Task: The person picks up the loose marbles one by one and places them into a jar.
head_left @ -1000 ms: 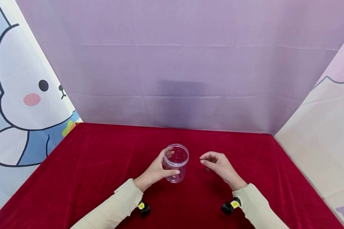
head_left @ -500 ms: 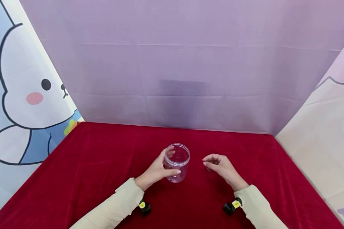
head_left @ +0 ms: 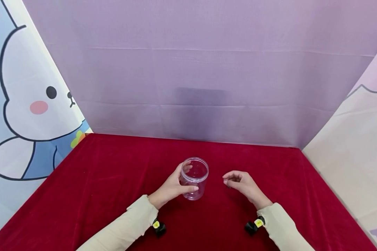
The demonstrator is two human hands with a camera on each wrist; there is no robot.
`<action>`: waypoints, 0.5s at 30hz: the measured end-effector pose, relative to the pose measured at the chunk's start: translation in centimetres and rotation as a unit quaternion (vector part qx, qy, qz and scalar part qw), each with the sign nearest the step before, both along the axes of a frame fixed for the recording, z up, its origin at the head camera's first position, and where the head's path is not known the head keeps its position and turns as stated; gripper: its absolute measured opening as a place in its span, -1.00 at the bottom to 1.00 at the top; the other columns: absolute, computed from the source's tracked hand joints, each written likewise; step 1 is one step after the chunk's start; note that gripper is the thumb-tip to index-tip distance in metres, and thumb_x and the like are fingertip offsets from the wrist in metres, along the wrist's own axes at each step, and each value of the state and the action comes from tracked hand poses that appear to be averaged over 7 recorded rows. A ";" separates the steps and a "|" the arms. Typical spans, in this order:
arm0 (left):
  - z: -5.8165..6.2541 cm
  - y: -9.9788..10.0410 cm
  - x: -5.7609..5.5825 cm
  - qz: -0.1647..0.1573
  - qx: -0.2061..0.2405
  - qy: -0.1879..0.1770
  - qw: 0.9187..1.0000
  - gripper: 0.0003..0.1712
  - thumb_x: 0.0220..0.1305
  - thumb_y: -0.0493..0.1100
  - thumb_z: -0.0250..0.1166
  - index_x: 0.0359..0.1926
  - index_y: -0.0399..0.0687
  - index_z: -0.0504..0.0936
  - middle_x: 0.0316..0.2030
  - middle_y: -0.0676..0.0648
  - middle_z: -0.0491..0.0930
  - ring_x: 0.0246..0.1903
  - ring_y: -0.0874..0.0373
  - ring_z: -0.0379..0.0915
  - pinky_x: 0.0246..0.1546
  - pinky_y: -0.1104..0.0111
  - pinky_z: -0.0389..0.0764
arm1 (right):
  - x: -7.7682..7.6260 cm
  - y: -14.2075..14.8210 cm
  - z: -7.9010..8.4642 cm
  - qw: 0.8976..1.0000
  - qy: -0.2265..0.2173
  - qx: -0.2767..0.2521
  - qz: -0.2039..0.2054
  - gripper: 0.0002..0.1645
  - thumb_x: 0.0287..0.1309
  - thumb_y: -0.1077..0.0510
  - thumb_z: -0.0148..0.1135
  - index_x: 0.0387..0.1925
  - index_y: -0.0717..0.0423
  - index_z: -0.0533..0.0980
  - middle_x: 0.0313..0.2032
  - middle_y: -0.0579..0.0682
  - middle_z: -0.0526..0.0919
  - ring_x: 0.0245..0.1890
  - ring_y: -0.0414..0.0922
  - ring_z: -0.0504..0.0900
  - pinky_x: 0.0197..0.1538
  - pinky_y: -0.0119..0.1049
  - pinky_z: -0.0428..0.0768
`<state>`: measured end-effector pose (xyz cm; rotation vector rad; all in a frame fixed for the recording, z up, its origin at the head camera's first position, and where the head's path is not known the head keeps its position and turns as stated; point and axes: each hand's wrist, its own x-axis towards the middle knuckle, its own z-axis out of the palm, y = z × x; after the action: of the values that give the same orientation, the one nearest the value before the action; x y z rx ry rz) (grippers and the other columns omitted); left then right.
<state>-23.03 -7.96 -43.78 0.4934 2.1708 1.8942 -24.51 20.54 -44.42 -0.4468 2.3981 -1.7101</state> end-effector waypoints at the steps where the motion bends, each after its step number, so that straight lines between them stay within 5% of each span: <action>1: 0.0 0.0 0.0 0.000 0.000 0.000 1.000 0.01 0.01 -0.17 0.46 0.40 0.15 0.05 0.32 -0.17 0.19 0.28 -0.12 0.12 0.20 -0.02 0.25 | 0.0 0.1 0.0 1.000 -0.003 -0.001 0.002 -0.67 0.14 0.29 0.24 -0.10 0.45 0.51 -0.25 0.25 0.64 -0.33 -0.16 0.60 -0.22 -0.34 0.59; 15: 0.0 0.0 0.0 -0.001 -0.001 -0.003 1.000 0.01 0.02 -0.17 0.45 0.41 0.12 0.05 0.32 -0.16 0.19 0.28 -0.11 0.12 0.21 -0.04 0.24 | -0.3 1.3 -0.8 1.000 -0.003 0.022 0.017 -0.68 0.09 0.31 0.27 -0.11 0.42 0.53 -0.19 0.29 0.62 -0.28 -0.18 0.61 -0.18 -0.40 0.59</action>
<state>-23.03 -7.94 -43.78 0.4888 2.1669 1.8897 -24.79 21.80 -45.19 -0.4733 2.4057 -1.6384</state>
